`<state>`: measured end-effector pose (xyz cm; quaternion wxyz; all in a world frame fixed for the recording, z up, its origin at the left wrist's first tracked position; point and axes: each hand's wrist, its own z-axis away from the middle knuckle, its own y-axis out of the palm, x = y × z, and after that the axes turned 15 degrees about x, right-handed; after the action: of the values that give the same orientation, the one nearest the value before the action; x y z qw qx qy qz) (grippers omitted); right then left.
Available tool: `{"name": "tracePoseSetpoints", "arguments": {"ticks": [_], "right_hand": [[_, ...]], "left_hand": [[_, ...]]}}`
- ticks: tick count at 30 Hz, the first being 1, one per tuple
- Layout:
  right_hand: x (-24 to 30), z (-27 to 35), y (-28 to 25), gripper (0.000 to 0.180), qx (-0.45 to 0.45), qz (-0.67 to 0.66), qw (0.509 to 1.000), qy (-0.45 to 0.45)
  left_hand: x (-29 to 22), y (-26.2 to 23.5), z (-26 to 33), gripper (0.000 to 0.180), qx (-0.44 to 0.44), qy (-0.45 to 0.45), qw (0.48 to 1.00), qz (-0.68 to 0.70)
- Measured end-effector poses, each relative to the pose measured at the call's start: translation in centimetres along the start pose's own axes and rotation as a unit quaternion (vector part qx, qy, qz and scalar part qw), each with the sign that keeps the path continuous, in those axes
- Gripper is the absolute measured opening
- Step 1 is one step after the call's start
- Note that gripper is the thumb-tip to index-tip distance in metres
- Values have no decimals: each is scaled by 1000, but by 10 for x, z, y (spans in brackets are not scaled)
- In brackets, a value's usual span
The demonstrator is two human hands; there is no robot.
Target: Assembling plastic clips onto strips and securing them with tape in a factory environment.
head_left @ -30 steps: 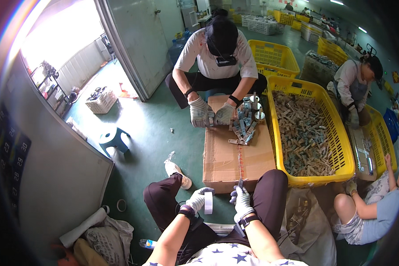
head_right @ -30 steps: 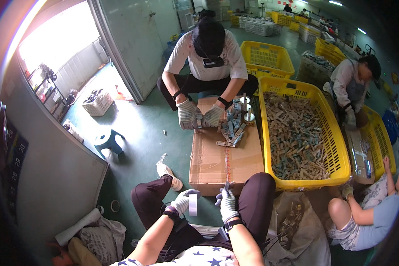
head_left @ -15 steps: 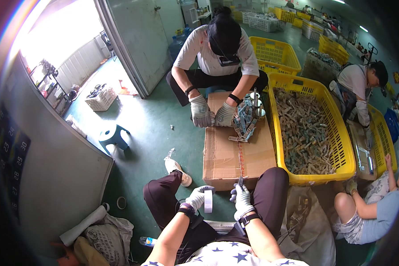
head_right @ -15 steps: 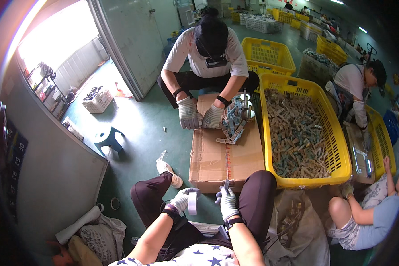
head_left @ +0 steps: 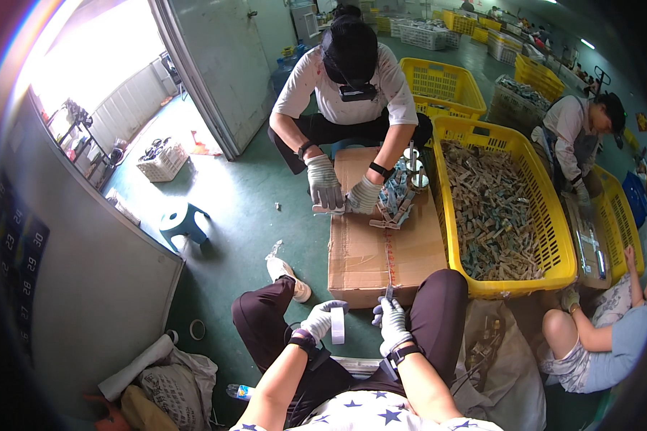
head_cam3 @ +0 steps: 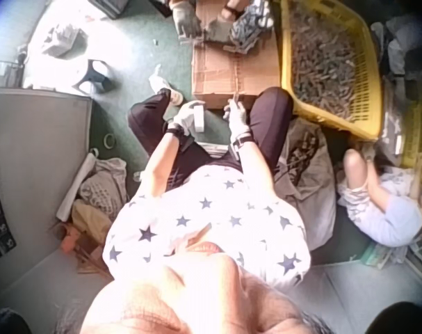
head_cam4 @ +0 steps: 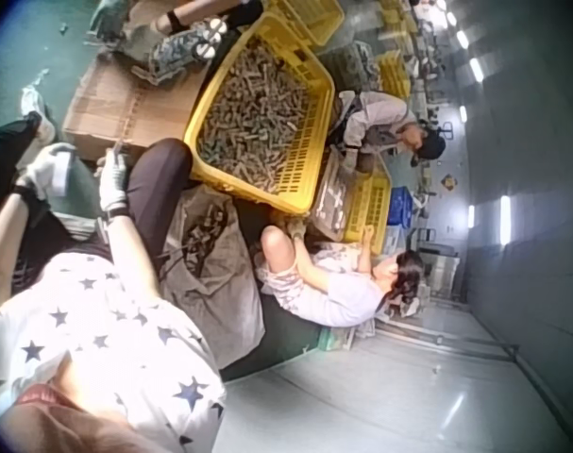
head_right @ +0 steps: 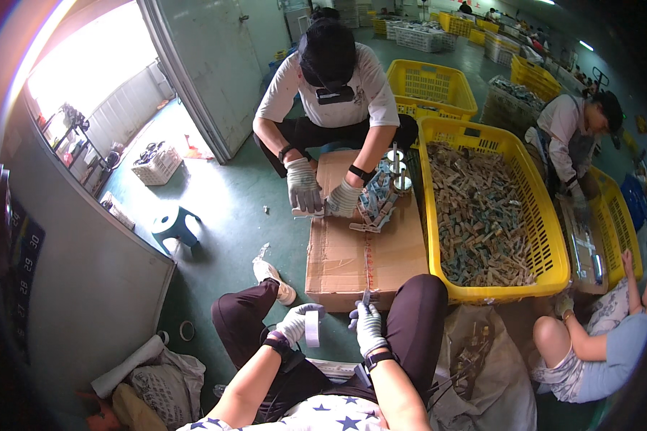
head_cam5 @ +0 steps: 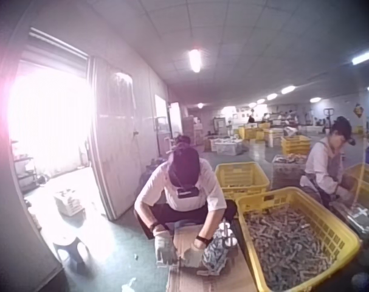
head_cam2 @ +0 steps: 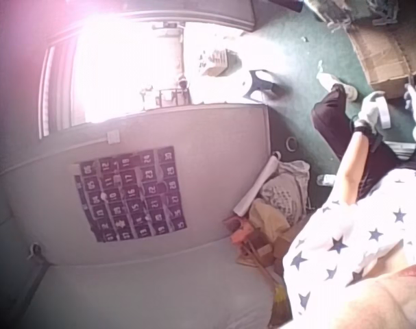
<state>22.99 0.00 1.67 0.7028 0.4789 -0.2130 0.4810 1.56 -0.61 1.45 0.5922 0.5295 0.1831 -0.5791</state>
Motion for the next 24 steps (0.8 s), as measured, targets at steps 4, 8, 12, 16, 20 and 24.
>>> {"name": "tracePoseSetpoints", "arguments": {"ticks": [4,8,12,16,20,24], "right_hand": [[1,1,2,19,0,-3,1000,2],[-3,-3,-2,18,-2,4,1000,-1],[-4,-3,-3,17,1,-4,1000,-6],[-6,-4,-6,17,4,-13,1000,-12],[-5,-2,-3,17,2,-4,1000,1],[-2,-1,-2,18,8,-2,1000,-1]], "left_hand": [[0,0,1,27,-1,-7,1000,3],[1,1,0,26,1,0,1000,11],[2,0,0,25,3,12,1000,14],[0,3,0,25,-6,0,1000,6],[-2,3,3,25,-5,-13,999,32],[-2,2,2,25,-1,-8,1000,21]]}}
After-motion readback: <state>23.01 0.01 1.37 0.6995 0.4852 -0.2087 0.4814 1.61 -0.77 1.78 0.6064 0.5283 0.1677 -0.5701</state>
